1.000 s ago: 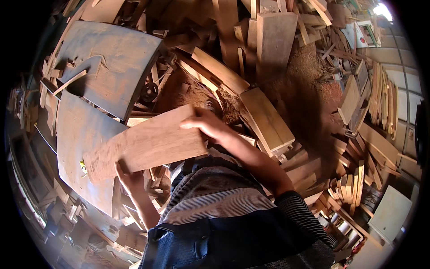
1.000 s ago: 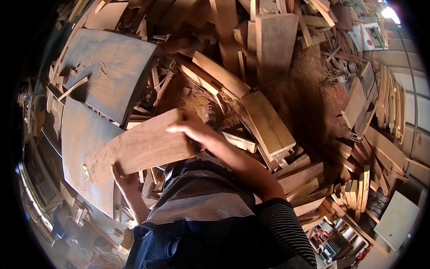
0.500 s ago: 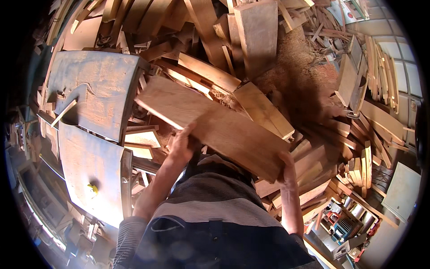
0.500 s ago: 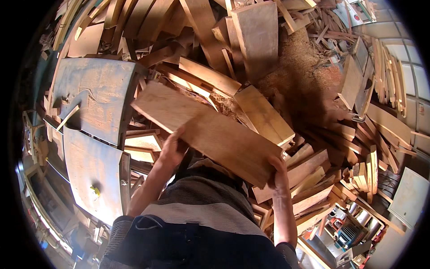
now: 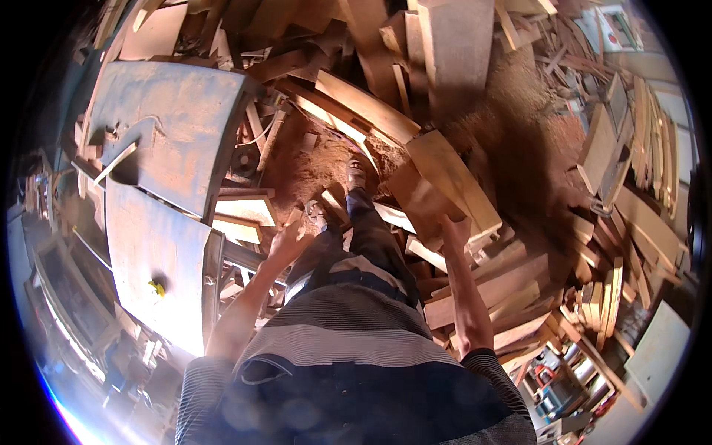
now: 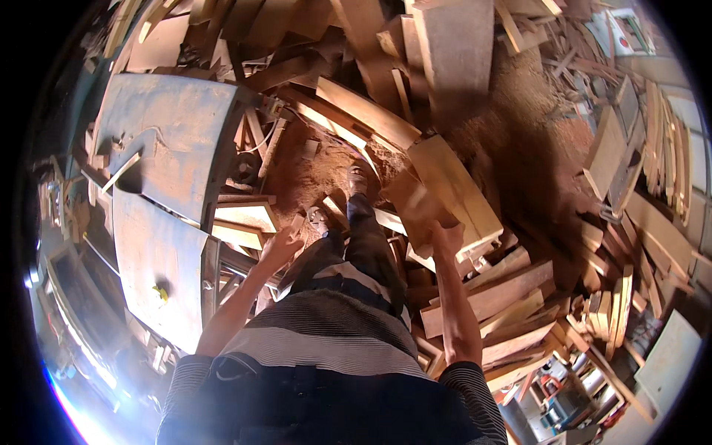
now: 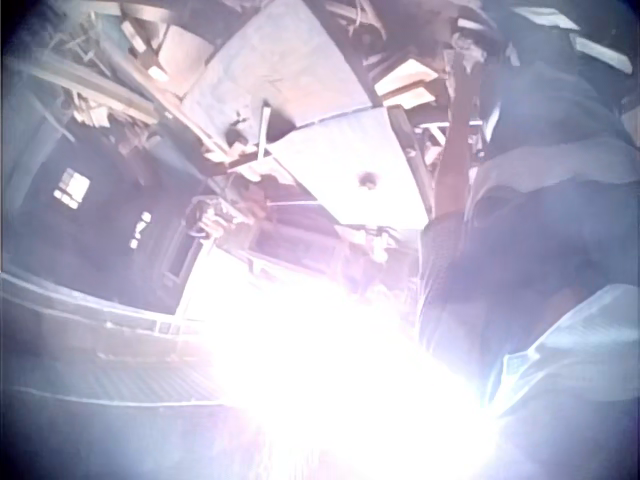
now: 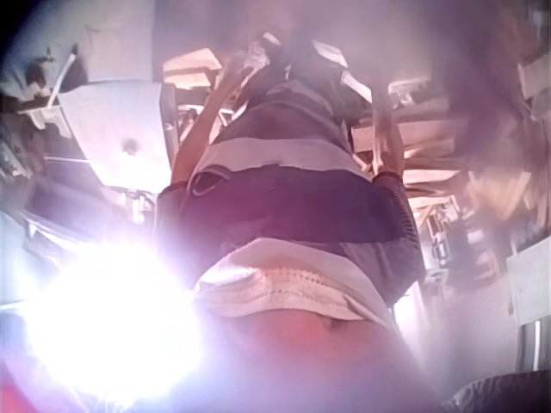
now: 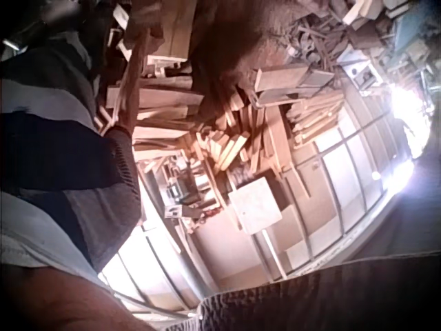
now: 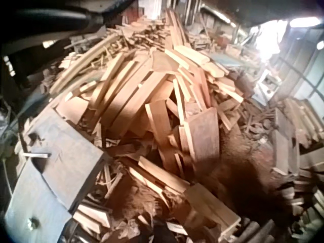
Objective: The person uses a tape measure to measure several pieces of wood while working at a table saw in a woodworking shop.
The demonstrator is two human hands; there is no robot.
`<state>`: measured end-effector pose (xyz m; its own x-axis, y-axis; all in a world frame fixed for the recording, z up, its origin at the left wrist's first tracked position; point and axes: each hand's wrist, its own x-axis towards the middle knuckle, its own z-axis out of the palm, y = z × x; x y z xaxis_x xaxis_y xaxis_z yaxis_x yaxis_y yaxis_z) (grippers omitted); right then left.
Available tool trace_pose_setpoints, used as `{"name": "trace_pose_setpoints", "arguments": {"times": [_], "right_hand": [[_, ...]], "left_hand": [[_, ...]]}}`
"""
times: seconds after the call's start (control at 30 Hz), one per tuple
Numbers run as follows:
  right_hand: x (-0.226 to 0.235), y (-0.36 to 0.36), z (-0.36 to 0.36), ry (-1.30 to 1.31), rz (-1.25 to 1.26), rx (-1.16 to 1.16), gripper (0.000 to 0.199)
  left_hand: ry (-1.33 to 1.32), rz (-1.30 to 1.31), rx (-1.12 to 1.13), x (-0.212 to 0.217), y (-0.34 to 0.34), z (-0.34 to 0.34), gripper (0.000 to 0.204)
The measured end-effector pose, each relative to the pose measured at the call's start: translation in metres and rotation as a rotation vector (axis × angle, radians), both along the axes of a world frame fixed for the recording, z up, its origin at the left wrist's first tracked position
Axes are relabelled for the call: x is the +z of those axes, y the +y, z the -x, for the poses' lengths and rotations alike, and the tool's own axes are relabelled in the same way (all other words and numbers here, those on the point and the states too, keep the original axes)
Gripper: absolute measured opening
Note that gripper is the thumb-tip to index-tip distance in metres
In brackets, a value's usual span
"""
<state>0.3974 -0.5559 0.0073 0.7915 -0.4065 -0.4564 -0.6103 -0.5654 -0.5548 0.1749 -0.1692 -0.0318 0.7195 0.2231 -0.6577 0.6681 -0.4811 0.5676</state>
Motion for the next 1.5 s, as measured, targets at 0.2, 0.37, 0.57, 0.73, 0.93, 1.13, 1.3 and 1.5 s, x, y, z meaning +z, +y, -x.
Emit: {"name": "trace_pose_setpoints", "arguments": {"times": [0.2,0.37,0.57,0.73,0.93,1.13,1.3,1.5], "right_hand": [[-0.082,-0.057,0.007,-0.043,-0.134,-0.045,0.072],[-0.1,-0.09,0.008,0.051,0.311,0.44,0.069],[-0.142,-0.143,0.038,0.015,0.324,-0.062,0.037],[-0.211,-0.163,0.004,-0.198,0.116,0.246,0.023],[-0.126,0.004,-0.066,0.298,-0.462,0.36,0.035],[-0.082,0.119,-0.121,0.29,-0.599,0.53,0.024],[-0.117,0.1,-0.135,0.245,-0.486,0.777,0.01],[-0.087,0.099,-0.068,0.471,-0.487,0.497,0.019]], "left_hand": [[0.067,-0.165,-0.057,-0.006,-0.008,0.087,0.052],[0.134,-0.009,0.038,0.012,-0.02,0.082,0.05],[0.176,-0.112,0.079,0.024,-0.013,0.034,0.039],[0.095,-0.08,0.157,0.032,-0.007,0.004,0.048],[-0.094,-0.082,0.234,0.055,-0.004,-0.08,0.052],[-0.279,-0.07,0.241,0.037,0.009,-0.104,0.051],[-0.361,-0.06,0.21,0.042,0.037,-0.14,0.049],[-0.395,-0.002,0.201,0.042,0.092,-0.152,0.043]]}}
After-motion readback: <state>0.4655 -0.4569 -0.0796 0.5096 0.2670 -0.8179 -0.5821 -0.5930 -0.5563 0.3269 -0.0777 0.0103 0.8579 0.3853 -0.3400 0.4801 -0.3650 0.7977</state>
